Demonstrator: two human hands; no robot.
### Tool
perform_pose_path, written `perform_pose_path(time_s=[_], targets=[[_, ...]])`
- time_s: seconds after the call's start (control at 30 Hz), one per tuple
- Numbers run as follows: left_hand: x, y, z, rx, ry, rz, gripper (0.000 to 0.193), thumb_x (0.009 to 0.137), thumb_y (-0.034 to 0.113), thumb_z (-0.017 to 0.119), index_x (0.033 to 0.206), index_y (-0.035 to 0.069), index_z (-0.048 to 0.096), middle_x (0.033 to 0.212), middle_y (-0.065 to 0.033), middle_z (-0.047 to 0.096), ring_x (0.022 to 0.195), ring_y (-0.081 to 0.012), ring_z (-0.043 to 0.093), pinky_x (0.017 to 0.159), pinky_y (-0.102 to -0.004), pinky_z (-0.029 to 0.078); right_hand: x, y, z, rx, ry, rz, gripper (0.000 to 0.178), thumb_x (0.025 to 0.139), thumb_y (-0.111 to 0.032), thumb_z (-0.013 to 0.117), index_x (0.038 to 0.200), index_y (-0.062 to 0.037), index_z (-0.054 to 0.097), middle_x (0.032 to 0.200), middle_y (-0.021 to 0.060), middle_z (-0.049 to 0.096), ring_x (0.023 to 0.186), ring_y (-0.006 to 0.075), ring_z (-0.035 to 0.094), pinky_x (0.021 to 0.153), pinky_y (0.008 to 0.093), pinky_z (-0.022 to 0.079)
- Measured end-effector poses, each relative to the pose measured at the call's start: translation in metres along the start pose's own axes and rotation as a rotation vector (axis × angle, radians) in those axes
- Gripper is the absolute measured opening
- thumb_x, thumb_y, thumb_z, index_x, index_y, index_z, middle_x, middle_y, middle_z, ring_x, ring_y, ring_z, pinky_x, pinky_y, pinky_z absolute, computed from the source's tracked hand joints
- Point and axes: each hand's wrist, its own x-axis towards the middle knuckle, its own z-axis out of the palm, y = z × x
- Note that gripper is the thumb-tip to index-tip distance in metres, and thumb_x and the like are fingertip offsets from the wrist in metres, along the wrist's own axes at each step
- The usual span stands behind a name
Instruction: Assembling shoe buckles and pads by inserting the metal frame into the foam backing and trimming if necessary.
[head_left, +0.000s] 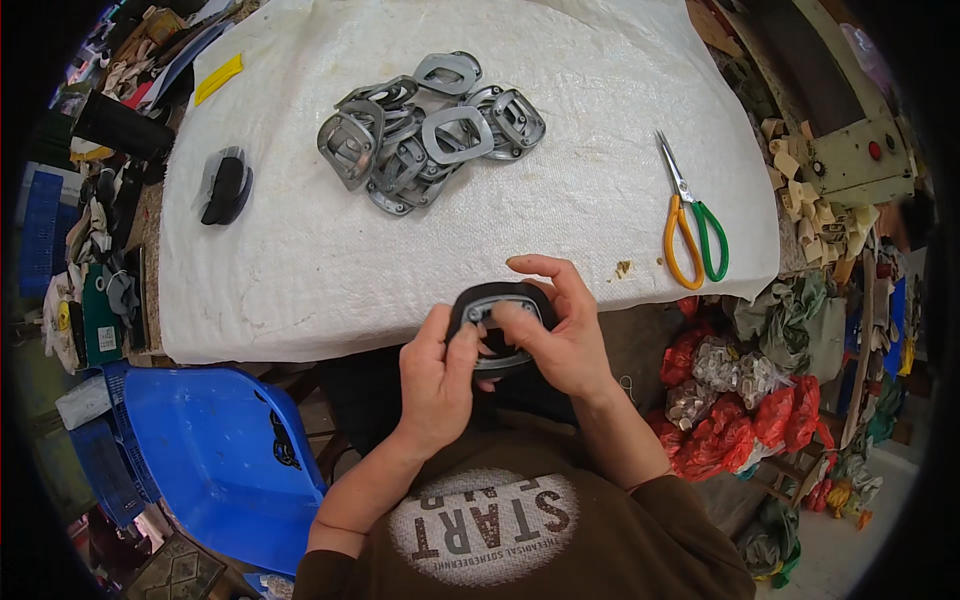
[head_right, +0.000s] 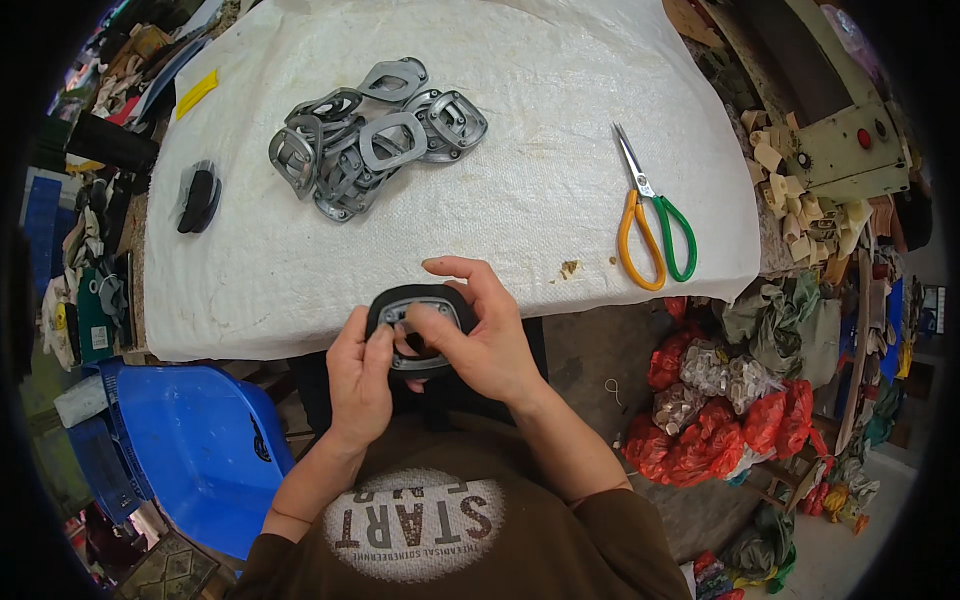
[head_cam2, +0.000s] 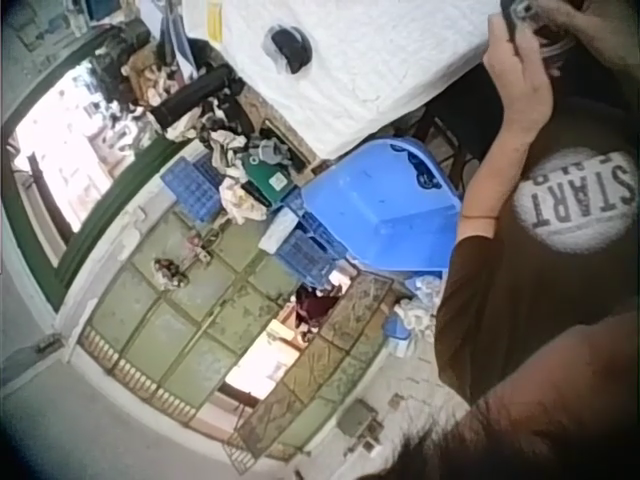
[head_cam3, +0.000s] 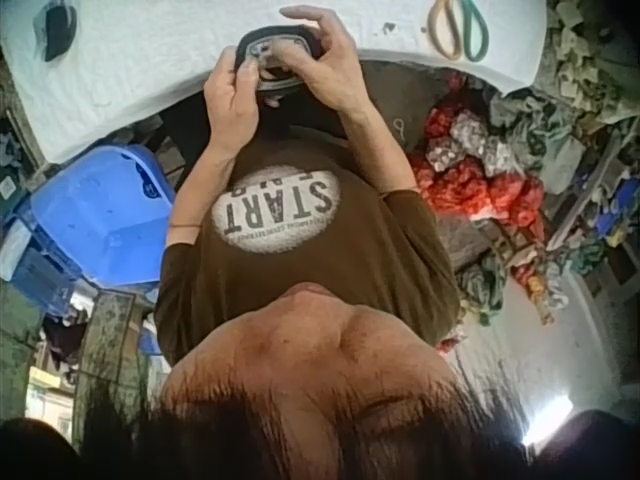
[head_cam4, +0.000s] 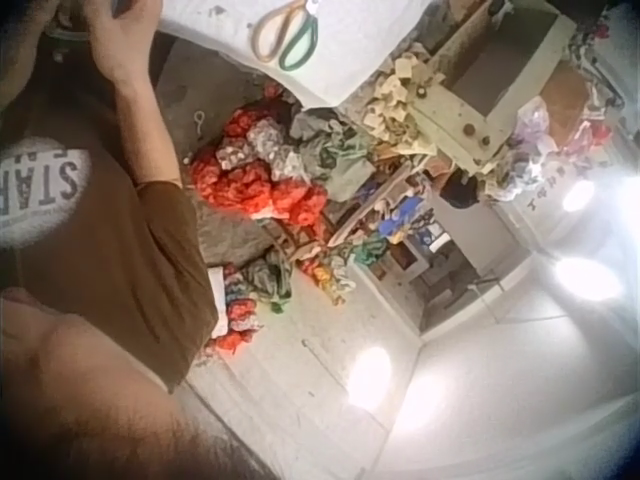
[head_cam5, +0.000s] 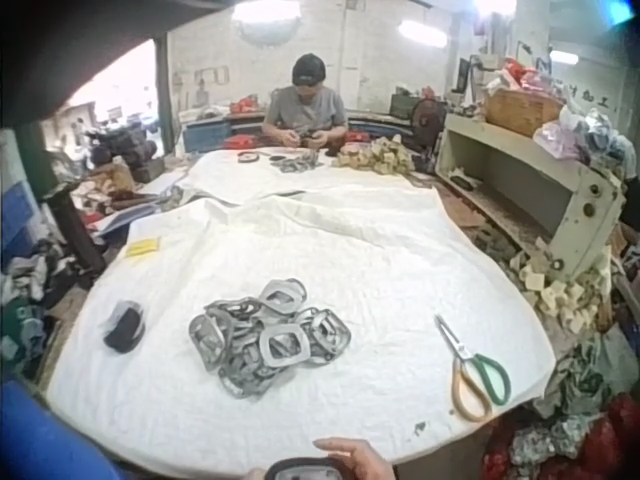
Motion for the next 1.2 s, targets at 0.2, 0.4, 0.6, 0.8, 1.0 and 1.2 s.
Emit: perform_pose_path(time_s=[0.2,0.4,0.6,0.8,1.0,1.2], targets=[[0.002,-0.001,-0.006,-0.487,-0.195,-0.095,0.030,0.097,0.026,0.038,0.101,-0.002,0.047,0.085,-0.0106,0.058,0.063,-0.0127,0.059,0.054,-0.0237,0.050,0.000,-0.001,-0.005,0.059,0.003,-0.064,0.034,0.087,-0.005,0.055,0.119,-0.0008,0.041,0.073,0.0048,0.056,0.062,0.0081,0.053,0.057,0.0207,0.041],[0.001,0.003,-0.013,-0.535,-0.168,-0.207,0.025,0.095,0.020,0.042,0.100,-0.003,0.050,0.084,-0.0097,0.060,0.066,-0.0128,0.059,0.057,-0.0248,0.050,0.000,-0.003,-0.004,0.138,0.017,-0.018,0.037,0.087,-0.005,0.055,0.120,-0.0007,0.040,0.073,0.0052,0.057,0.062,0.0092,0.054,0.057,0.0214,0.042],[-0.002,0.006,-0.012,-0.441,-0.114,-0.207,0.020,0.092,0.017,0.048,0.094,-0.003,0.053,0.080,-0.0081,0.060,0.065,-0.0115,0.059,0.056,-0.0240,0.050,-0.001,-0.001,-0.003,0.111,0.006,-0.031,0.038,0.087,-0.006,0.056,0.120,-0.0008,0.040,0.072,0.0053,0.057,0.062,0.0090,0.055,0.056,0.0211,0.043],[-0.003,0.007,-0.010,-0.375,-0.108,-0.223,0.016,0.091,0.013,0.048,0.090,-0.002,0.054,0.076,-0.0070,0.059,0.062,-0.0103,0.058,0.055,-0.0223,0.049,-0.002,-0.001,-0.002,0.102,0.009,-0.013,0.038,0.086,-0.005,0.056,0.120,-0.0008,0.040,0.075,0.0063,0.058,0.061,0.0090,0.055,0.056,0.0206,0.043],[-0.001,0.007,-0.006,-0.221,0.000,-0.159,0.011,0.089,0.006,0.046,0.088,-0.002,0.053,0.073,-0.0063,0.058,0.058,-0.0091,0.057,0.050,-0.0209,0.048,-0.001,0.007,-0.006,0.181,-0.044,-0.014,0.040,0.086,-0.003,0.055,0.122,-0.0003,0.039,0.080,0.0098,0.060,0.070,0.0122,0.058,0.064,0.0237,0.047],[-0.003,0.007,-0.002,-0.222,0.123,-0.073,0.011,0.089,0.005,0.046,0.084,-0.002,0.053,0.069,-0.0048,0.056,0.055,-0.0082,0.055,0.047,-0.0202,0.046,-0.011,0.003,-0.001,0.149,-0.068,-0.059,0.048,0.079,0.009,0.056,0.122,-0.0004,0.037,0.095,0.0115,0.059,0.086,0.0138,0.058,0.077,0.0268,0.047]])
